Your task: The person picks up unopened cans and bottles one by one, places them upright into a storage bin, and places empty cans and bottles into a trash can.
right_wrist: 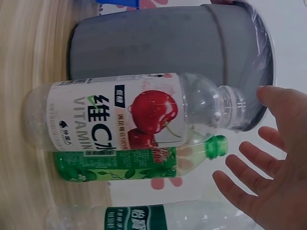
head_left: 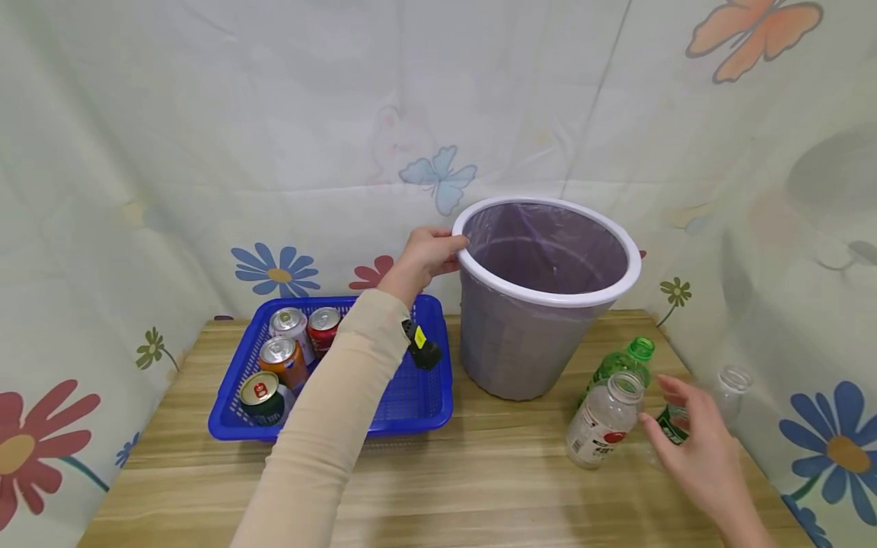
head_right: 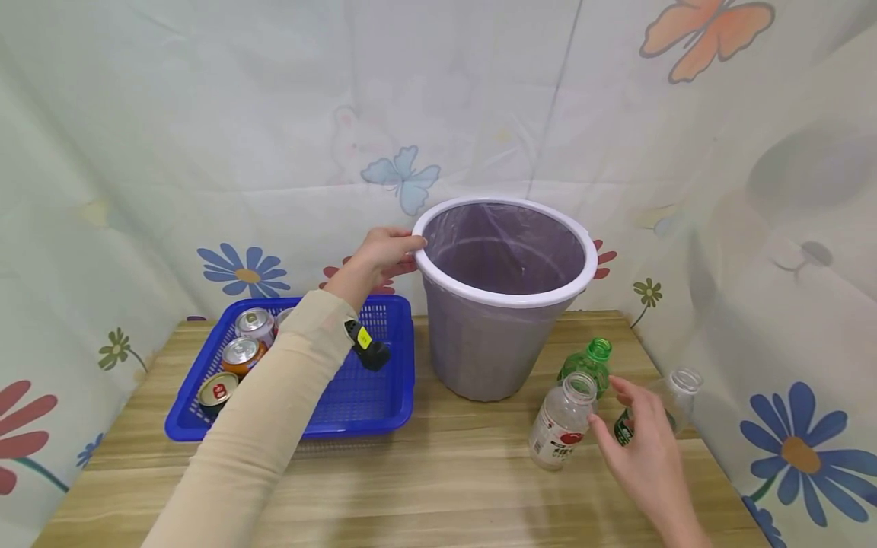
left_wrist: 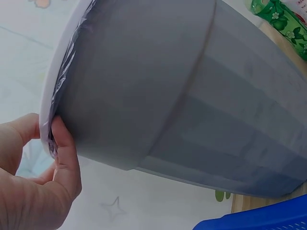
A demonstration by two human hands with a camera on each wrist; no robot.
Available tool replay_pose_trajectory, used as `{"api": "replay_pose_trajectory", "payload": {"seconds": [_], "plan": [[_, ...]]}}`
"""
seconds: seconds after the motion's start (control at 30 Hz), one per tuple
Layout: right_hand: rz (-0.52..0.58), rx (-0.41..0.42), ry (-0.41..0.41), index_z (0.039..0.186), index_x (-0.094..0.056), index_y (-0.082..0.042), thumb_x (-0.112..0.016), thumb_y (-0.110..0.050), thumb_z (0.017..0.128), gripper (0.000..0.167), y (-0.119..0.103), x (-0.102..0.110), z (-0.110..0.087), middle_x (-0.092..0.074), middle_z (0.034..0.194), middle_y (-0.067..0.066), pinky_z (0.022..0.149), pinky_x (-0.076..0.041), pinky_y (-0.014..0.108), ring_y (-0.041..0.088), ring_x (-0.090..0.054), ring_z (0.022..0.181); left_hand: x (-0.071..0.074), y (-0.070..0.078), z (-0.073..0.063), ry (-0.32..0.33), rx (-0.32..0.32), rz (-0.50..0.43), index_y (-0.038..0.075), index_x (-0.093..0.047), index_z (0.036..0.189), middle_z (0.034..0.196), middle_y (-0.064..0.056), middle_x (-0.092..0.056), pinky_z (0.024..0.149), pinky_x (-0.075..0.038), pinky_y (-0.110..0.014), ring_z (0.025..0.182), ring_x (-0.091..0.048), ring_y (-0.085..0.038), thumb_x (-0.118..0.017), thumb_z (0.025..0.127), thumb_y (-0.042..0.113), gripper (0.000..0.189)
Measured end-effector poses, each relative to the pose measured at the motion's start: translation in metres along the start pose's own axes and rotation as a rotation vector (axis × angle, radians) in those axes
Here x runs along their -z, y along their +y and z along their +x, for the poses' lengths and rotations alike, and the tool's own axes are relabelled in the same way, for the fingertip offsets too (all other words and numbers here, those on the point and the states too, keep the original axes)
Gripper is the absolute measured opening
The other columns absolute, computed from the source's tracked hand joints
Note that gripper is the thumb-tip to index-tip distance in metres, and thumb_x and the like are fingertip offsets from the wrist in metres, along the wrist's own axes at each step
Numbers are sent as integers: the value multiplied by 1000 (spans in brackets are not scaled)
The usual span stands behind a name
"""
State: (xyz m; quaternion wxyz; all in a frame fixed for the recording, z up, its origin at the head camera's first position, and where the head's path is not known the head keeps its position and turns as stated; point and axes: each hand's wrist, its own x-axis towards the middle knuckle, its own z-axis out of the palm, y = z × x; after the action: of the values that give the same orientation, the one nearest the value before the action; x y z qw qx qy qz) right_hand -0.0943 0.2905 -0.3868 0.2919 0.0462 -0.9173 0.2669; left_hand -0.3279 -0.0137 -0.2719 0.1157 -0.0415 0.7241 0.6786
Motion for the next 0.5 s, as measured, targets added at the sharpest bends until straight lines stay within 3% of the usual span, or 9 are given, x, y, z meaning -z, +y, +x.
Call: {"api": "replay_pose_trajectory", "payload": {"seconds": [0.13, 0.3, 0.5], "plan": [[25, -32, -3, 128, -43, 4, -73, 1, 73, 63, 6, -5, -3, -49, 114, 22, 70, -32, -5, 27, -47, 96, -1, -1, 1, -1, 1, -20, 2, -51, 124, 107, -13, -58, 76, -55, -28, 83, -63, -19, -65, 84, 14, 44], [55, -84, -31, 132, -38, 4, -71, -2, 76, 65, 14, -11, -7, -46, 120, 24, 69, -34, -5, 30, -45, 99, -2, 0, 1, -7, 6, -44, 1, -50, 125, 105, -13, -59, 76, -55, -29, 78, -61, -17, -65, 84, 13, 46], [95, -98, -53, 135, -34, 3, -72, -2, 75, 71, 22, -19, -12, -42, 125, 25, 71, -33, -4, 24, -44, 103, -2, 0, 2, -9, 10, -43, 1, -49, 127, 107, -13, -59, 76, -55, -29, 78, -61, -17, -65, 84, 13, 47]]}}
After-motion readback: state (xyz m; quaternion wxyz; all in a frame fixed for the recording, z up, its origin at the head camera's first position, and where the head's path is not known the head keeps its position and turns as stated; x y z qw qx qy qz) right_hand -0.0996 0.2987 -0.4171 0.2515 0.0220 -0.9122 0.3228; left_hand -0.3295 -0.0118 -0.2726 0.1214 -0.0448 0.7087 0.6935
